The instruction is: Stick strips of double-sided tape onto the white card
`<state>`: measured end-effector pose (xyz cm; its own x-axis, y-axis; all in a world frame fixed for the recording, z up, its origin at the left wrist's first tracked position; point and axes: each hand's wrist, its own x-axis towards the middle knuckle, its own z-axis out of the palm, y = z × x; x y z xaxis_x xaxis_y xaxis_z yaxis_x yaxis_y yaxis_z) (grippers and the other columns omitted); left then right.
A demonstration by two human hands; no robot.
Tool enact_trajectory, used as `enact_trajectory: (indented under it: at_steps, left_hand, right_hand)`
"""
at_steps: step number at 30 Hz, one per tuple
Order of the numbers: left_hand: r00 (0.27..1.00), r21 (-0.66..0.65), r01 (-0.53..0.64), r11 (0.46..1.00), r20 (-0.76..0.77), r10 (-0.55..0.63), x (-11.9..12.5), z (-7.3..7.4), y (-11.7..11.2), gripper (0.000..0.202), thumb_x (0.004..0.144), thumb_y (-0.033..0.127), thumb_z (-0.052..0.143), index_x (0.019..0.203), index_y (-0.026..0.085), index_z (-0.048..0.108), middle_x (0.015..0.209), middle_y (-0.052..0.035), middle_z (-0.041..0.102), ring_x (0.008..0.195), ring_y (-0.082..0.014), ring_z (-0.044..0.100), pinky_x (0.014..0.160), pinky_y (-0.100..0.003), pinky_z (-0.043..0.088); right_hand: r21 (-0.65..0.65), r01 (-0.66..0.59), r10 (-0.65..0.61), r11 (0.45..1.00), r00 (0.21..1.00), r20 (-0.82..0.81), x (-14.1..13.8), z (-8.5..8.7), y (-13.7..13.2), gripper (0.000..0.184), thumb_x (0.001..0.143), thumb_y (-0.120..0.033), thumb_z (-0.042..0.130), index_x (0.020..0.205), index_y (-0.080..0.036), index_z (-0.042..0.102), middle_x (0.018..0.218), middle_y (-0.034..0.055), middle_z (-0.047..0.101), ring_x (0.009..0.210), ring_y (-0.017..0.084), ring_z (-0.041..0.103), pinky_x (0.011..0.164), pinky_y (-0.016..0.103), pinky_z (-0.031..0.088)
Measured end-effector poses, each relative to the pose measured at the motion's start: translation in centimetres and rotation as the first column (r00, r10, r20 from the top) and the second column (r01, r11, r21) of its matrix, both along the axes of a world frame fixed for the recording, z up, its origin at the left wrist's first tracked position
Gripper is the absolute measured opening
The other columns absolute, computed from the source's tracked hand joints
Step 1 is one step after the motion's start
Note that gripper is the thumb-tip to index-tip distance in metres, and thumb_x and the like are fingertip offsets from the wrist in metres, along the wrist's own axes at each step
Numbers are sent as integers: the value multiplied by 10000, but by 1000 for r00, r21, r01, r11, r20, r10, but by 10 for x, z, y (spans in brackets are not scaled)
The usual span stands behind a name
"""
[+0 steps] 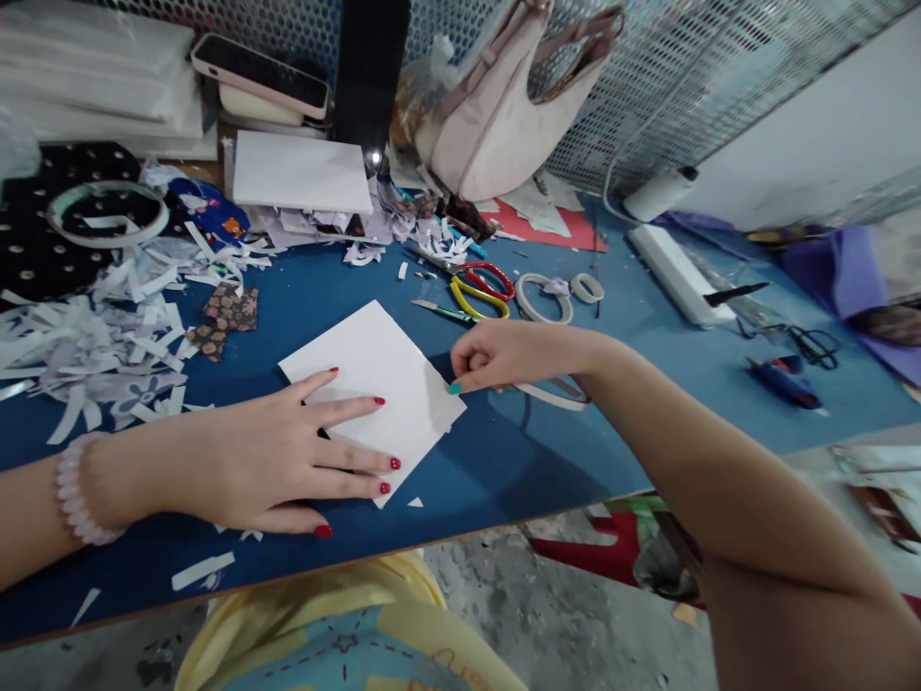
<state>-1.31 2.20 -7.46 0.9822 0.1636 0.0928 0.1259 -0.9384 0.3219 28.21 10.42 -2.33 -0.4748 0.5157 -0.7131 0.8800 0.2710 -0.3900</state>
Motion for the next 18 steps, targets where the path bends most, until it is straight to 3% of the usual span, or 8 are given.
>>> enact_trajectory:
  at_steps: [3, 8, 13, 15, 18]
  left_hand:
    - [1000, -17, 2, 1000, -4, -2, 0, 1, 0, 395, 1030, 446, 435, 1396, 344, 541, 1477, 47, 542, 1503, -263, 287, 1242, -521, -66]
    - [1000, -30, -7, 1000, -2, 7, -1, 1, -2, 392, 1018, 429, 465, 1394, 351, 545, 1456, 30, 566, 1485, -273, 329, 1246, -551, -9]
    - [999, -20, -14, 1000, 52, 15, -1, 0, -3, 388, 984, 397, 532, 1365, 345, 582, 1427, 21, 595, 1433, -308, 419, 1234, -566, 164]
    - [998, -9, -9, 1000, 63, 10, -1, 1, -3, 388, 973, 379, 549, 1357, 339, 591, 1418, 14, 604, 1419, -315, 439, 1221, -574, 205]
    - [999, 5, -3, 1000, 34, 3, -2, 3, -3, 380, 992, 351, 521, 1365, 320, 583, 1435, 4, 589, 1433, -311, 417, 1227, -595, 147]
  right_hand:
    - [127, -50, 41, 991, 997, 71, -6, -1, -6, 331, 802, -500, 616, 684, -193, 574, 591, -6, 602, 549, 125, 517, 544, 260, 333]
    - [370, -208, 76, 905, 938, 339, -24, 0, -25, 519, 763, -702, 615, 769, -183, 639, 769, 71, 689, 680, 198, 598, 542, 282, 278]
    - [400, -336, 122, 853, 873, 472, -40, 6, -39, 761, 717, -868, 522, 908, -151, 691, 884, 164, 729, 810, 309, 671, 558, 289, 288]
    - [391, -322, 111, 862, 873, 475, -41, 6, -39, 762, 712, -874, 524, 915, -157, 684, 907, 161, 732, 823, 307, 673, 555, 284, 290]
    - [373, -241, 64, 896, 901, 428, -34, 7, -34, 634, 744, -789, 581, 879, -175, 660, 873, 110, 720, 781, 254, 652, 546, 274, 284]
